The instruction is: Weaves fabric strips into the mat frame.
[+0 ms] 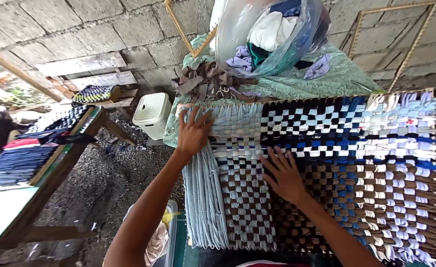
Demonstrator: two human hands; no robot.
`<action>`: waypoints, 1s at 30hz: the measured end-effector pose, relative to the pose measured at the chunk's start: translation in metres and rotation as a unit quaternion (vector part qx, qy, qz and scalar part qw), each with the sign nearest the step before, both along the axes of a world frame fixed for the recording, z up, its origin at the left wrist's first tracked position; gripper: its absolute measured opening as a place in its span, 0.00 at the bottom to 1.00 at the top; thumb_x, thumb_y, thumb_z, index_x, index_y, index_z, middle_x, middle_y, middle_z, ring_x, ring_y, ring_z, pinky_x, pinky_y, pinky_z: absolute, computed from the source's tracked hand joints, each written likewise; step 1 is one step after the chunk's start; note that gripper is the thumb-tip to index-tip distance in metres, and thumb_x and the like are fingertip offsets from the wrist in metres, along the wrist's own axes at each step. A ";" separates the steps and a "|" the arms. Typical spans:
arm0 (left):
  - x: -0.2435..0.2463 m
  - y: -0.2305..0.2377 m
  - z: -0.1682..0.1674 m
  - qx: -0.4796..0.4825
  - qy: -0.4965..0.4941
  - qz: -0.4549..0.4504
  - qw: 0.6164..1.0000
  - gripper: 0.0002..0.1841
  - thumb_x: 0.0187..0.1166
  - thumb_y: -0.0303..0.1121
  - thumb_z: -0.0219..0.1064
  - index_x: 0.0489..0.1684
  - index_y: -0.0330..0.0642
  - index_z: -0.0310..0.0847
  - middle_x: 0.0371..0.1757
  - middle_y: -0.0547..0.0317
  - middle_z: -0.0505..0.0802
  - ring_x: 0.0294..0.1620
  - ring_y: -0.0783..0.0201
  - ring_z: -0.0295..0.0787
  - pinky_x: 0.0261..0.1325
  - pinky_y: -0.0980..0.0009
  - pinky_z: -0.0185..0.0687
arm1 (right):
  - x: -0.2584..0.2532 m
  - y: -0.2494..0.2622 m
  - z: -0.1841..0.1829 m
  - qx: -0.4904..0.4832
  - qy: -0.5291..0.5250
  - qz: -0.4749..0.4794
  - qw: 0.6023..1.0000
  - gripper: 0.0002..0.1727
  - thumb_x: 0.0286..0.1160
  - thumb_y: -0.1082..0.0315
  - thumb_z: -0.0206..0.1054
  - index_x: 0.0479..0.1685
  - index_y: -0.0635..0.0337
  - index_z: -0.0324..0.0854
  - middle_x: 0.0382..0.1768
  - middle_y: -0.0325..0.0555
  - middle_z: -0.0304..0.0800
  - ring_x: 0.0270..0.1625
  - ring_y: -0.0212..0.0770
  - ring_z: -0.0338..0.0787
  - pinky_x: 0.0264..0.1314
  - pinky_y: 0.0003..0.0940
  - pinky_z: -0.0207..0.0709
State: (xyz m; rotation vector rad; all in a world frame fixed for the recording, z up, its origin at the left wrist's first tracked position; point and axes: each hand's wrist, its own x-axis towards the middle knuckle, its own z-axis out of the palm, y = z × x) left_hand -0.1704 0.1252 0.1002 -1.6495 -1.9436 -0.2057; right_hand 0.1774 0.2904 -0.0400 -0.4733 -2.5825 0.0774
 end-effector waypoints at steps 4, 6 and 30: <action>0.015 0.018 -0.002 0.045 -0.038 0.049 0.997 0.16 0.79 0.36 0.61 0.58 0.59 0.91 0.79 0.57 0.82 0.89 0.40 0.61 0.83 0.27 0.49 | 0.111 0.064 0.012 0.033 0.070 -0.150 0.986 0.37 0.86 0.37 0.50 0.93 0.37 0.59 0.95 0.53 0.48 0.95 0.66 0.45 0.92 0.75 0.39; 0.030 0.021 -0.008 0.081 -0.076 0.089 0.990 0.17 0.75 0.38 0.63 0.60 0.58 0.89 0.86 0.44 0.72 0.92 0.35 0.53 0.83 0.21 0.43 | 0.180 0.106 0.024 0.040 0.146 -0.261 0.953 0.41 0.84 0.39 0.57 0.94 0.47 0.58 0.93 0.66 0.48 0.93 0.74 0.46 0.91 0.76 0.39; 0.003 -0.115 -0.075 0.225 -0.553 0.228 0.769 0.37 0.82 0.70 0.54 0.80 0.54 0.74 0.41 0.43 0.93 0.37 0.46 0.91 0.45 0.39 0.86 | 0.245 0.169 0.033 -0.174 0.155 -0.546 0.804 0.42 0.86 0.31 0.37 0.59 0.55 0.88 0.61 0.58 0.90 0.72 0.56 0.85 0.73 0.64 0.71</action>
